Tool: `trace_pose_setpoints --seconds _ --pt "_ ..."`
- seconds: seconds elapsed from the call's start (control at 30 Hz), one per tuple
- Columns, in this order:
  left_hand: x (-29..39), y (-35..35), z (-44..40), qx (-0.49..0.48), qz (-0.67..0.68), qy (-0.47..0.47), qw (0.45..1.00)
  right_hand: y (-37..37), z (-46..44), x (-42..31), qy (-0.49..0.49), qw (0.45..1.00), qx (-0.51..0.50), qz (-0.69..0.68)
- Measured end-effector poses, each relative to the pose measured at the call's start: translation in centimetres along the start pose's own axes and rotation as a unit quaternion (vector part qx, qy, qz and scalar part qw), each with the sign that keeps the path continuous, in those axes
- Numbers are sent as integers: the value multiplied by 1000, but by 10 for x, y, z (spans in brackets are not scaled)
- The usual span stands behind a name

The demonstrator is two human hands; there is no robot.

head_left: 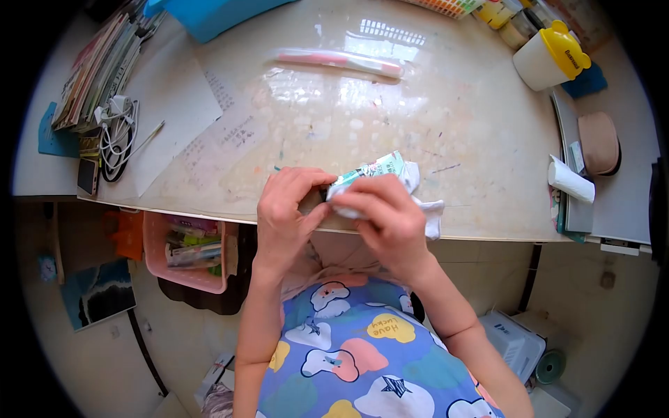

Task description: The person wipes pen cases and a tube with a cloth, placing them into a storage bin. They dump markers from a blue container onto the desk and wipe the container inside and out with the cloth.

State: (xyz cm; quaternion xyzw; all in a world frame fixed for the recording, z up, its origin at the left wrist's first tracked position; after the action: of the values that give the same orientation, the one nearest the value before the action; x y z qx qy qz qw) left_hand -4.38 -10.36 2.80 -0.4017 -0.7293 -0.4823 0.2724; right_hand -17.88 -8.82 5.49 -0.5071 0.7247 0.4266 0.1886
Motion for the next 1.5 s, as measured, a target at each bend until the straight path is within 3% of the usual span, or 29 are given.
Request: trace_pose_setpoints --seconds 0.13,0.23,0.47,0.57,0.7,0.83,0.97,1.13,1.37,1.5 --pt "1 2 1 15 9 -30 999 24 -1 13 25 996 26 83" --pt "1 4 3 37 9 -24 999 51 1 42 -99 986 62 116" --pt "5 6 1 56 -24 -49 997 6 -12 -11 82 989 33 120" --pt "5 5 2 24 -19 -31 999 23 -19 -2 56 986 57 146" --pt "15 7 4 62 -49 -96 992 30 -21 11 2 988 54 146" --pt "13 8 1 55 -48 -65 995 17 -24 4 39 986 53 152" --pt "5 8 2 68 -49 -58 995 -21 -14 -26 144 980 16 137" --pt "4 6 1 61 -16 -38 997 25 -25 5 44 985 56 158" --pt "0 5 1 62 -15 -18 998 -21 -7 -28 141 985 12 100" --pt "-2 3 2 32 -11 6 999 21 -18 7 65 984 69 148"
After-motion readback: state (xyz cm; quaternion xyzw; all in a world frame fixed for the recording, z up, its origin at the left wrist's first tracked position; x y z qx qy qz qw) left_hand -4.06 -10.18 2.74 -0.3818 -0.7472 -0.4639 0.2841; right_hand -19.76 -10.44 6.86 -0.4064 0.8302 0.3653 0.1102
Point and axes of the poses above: each hand's wrist, its own z-axis away from the middle knuckle, its own y-axis out of the back of the hand, x = y × z, the point moved 10 cm from there along -z, towards the middle knuckle, and after that the axes turned 8 degrees about x, right-handed, at the moved point
